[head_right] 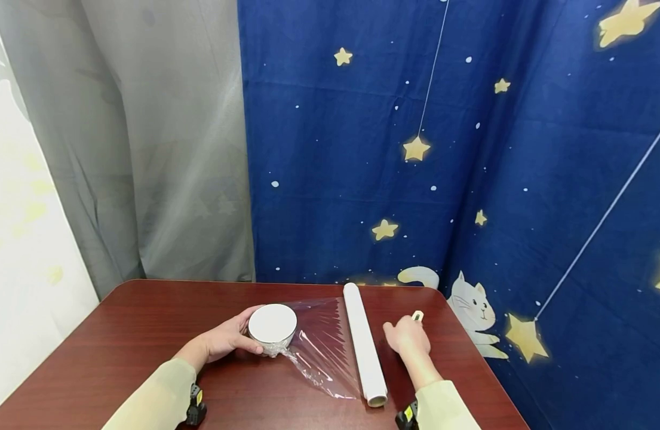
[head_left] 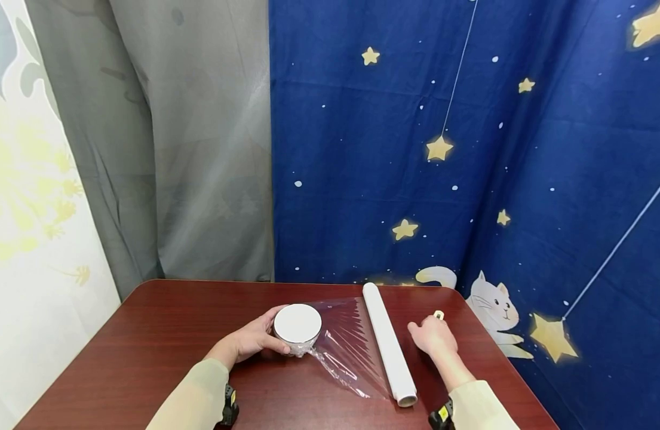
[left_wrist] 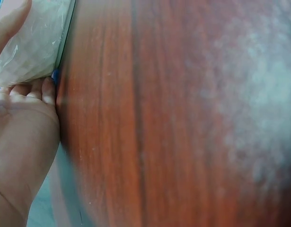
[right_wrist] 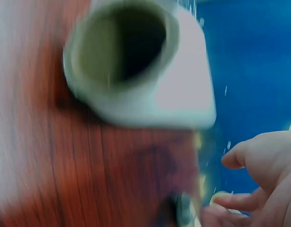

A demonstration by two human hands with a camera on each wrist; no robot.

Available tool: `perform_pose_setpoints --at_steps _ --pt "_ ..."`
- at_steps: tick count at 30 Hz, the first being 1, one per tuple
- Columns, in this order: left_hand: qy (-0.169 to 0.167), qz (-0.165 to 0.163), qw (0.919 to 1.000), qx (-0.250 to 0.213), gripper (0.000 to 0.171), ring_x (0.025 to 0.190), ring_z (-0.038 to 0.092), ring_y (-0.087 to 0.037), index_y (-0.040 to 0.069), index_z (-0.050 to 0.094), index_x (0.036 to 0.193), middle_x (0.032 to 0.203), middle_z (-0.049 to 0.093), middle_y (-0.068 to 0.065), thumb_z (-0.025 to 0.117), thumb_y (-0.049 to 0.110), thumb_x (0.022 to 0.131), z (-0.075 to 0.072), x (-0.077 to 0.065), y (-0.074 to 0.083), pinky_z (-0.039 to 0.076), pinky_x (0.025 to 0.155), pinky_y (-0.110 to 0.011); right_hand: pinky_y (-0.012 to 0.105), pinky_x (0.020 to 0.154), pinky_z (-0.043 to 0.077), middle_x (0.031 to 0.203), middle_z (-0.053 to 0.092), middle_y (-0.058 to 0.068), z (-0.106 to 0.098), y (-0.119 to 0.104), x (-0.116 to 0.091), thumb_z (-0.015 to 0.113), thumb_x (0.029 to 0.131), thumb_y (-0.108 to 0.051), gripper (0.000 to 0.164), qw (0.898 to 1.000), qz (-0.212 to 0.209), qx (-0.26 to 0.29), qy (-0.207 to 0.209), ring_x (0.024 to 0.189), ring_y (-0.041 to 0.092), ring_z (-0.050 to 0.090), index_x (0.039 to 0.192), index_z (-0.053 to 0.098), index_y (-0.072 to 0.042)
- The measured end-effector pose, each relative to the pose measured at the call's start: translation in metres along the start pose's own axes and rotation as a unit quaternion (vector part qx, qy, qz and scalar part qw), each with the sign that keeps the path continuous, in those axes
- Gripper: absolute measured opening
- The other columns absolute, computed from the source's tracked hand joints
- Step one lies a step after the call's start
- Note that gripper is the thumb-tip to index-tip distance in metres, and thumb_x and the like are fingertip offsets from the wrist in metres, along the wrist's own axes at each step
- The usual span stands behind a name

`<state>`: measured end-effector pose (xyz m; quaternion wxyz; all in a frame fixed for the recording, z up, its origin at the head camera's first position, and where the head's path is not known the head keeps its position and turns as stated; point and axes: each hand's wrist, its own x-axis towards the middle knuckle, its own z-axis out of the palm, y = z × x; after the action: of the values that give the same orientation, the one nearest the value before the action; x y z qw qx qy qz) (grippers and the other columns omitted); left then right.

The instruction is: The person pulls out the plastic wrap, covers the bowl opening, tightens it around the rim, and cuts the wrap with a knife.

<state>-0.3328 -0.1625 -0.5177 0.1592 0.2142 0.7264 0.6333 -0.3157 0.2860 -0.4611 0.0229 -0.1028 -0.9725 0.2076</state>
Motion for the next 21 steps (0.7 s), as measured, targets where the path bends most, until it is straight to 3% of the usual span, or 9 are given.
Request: perform_pose_setpoints --at_steps 3,5,10,13,17,21 --pt "0.001 0.0 1.0 0.0 0.107 0.15 0.045 -0.033 0.002 0.028 0.169 0.166 0.047 -0.024 0.092 0.002 0.083 0.0 -0.001 -0.001 0.04 0.114 -0.024 0.069 0.093 0.057 0.126 0.051 0.047 0.001 0.012 0.01 0.061 0.104 -0.038 0.071 0.999 0.051 0.005 0.008 0.109 0.056 0.065 0.133 0.044 0.024" --pt "0.001 -0.001 1.0 0.002 0.107 0.149 0.046 -0.032 0.002 0.028 0.169 0.165 0.048 -0.024 0.092 0.002 0.083 0.0 -0.001 -0.002 0.04 0.114 -0.025 0.07 0.092 0.056 0.122 0.047 0.047 0.002 0.017 0.014 0.063 0.103 -0.042 0.075 0.996 0.083 0.018 0.007 0.106 0.057 0.063 0.128 0.039 0.024" --pt "0.001 -0.001 1.0 0.006 0.106 0.146 0.048 -0.03 0.002 0.028 0.168 0.164 0.049 -0.024 0.092 0.003 0.084 0.0 -0.001 -0.004 0.041 0.113 -0.025 0.053 0.077 0.062 0.105 0.057 0.039 0.009 0.026 0.022 0.07 0.101 -0.043 0.07 0.991 0.124 0.049 -0.005 0.083 0.044 0.07 0.115 0.04 0.019" --pt "0.0 0.0 1.0 0.006 0.107 0.146 0.048 -0.031 0.002 0.028 0.169 0.164 0.049 -0.024 0.092 0.003 0.083 0.001 -0.001 -0.003 0.04 0.114 -0.025 0.039 0.06 0.059 0.091 0.061 0.03 0.014 0.032 0.026 0.072 0.1 -0.035 0.059 0.99 0.129 0.062 -0.005 0.063 0.031 0.069 0.111 0.043 0.015" --pt "0.001 0.002 1.0 0.009 0.107 0.148 0.046 -0.034 0.003 0.028 0.169 0.164 0.049 -0.024 0.093 0.004 0.083 0.001 -0.002 0.0 0.04 0.115 -0.027 0.035 0.056 0.057 0.084 0.061 0.025 0.014 0.035 0.028 0.072 0.097 -0.027 0.052 0.99 0.12 0.07 -0.004 0.058 0.026 0.067 0.109 0.043 0.014" --pt "0.002 0.002 0.9999 0.015 0.106 0.149 0.045 -0.035 0.003 0.029 0.168 0.164 0.049 -0.023 0.093 0.005 0.084 0.0 -0.001 0.0 0.038 0.117 -0.029 0.033 0.055 0.055 0.073 0.061 0.018 0.013 0.036 0.027 0.067 0.099 -0.027 0.04 0.994 0.092 0.066 -0.007 0.055 0.024 0.065 0.092 0.051 0.009"
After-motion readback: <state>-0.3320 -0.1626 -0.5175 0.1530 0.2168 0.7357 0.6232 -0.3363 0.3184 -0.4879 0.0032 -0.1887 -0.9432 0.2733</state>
